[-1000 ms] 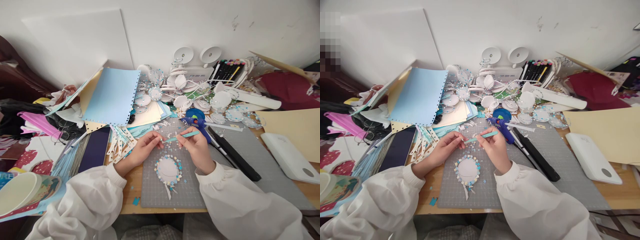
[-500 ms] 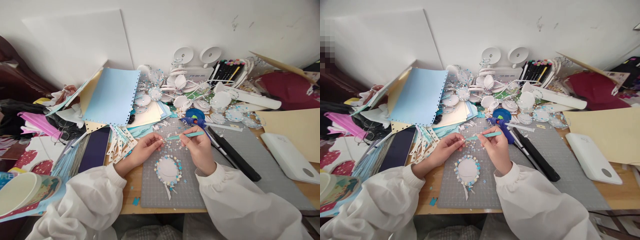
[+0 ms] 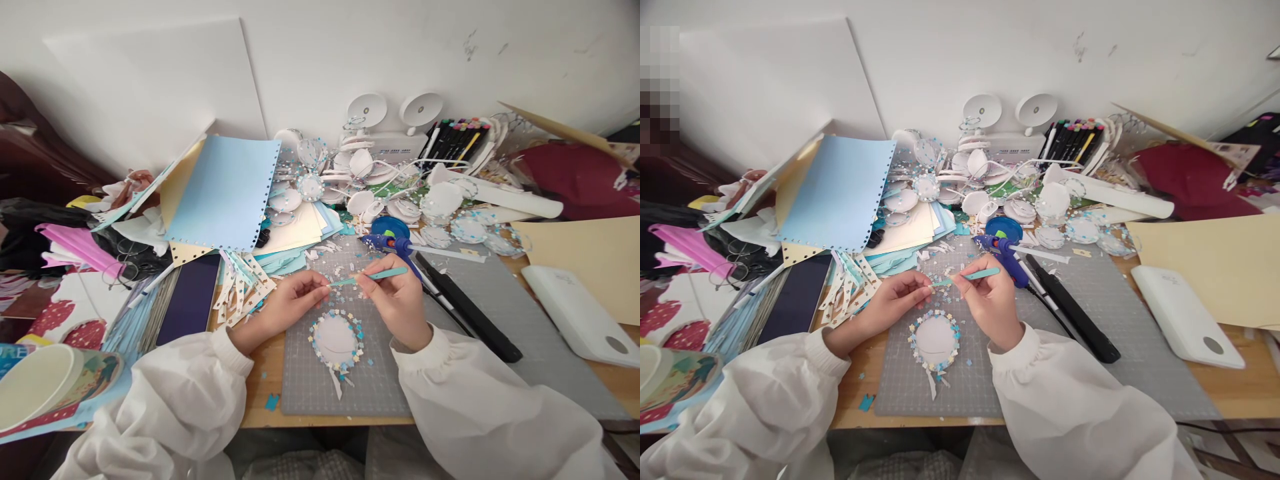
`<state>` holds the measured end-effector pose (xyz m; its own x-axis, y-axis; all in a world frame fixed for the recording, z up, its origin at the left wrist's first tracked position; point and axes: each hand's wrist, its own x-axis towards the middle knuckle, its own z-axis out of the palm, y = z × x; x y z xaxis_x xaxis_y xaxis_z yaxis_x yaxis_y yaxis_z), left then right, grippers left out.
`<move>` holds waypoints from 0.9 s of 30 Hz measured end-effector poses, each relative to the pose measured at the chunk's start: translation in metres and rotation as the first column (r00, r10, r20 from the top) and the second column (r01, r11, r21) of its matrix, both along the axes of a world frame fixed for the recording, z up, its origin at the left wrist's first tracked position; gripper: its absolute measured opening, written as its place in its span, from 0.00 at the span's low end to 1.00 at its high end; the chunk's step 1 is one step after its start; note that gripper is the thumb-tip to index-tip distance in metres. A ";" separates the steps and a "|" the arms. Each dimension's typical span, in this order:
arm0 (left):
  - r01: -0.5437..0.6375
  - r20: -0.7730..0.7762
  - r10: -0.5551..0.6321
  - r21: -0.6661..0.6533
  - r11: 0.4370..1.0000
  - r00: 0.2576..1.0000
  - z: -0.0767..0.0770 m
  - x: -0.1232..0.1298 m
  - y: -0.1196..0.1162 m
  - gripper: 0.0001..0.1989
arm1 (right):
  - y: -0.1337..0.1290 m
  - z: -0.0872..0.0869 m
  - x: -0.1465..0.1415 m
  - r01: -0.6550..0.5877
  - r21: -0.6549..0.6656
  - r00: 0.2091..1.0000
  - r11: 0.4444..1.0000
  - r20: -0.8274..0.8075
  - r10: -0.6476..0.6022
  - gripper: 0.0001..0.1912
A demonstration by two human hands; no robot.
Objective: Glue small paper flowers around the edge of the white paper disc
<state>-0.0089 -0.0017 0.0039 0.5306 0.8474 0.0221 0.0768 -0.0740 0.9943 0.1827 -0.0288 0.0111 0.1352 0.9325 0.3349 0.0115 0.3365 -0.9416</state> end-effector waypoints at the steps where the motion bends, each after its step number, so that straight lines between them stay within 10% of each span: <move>1: 0.003 -0.002 -0.003 0.001 1.000 1.000 0.000 0.000 0.000 0.13 | 0.001 -0.002 0.001 0.002 0.004 1.000 1.000 -0.016 -0.002 0.09; 15: -0.019 -0.030 0.019 -0.018 1.000 0.999 0.003 -0.003 -0.001 0.20 | 0.000 0.007 0.005 0.209 0.338 0.970 0.918 0.047 -0.238 0.08; 24: 0.035 0.259 0.024 -0.222 0.974 0.966 0.000 -0.006 0.004 0.20 | 0.001 0.020 -0.022 -0.386 0.682 0.648 0.622 0.680 -0.344 0.09; 27: 0.037 0.328 0.072 -0.313 0.949 0.942 0.000 -0.006 0.003 0.21 | 0.002 0.022 -0.031 -0.449 0.641 0.557 0.623 0.746 -0.366 0.12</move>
<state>-0.0148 0.0013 0.0038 0.5235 0.8490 -0.0718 -0.2623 0.2408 0.9345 0.1520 -0.0271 0.0333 -0.5772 0.3003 0.7594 0.5138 0.8563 0.0519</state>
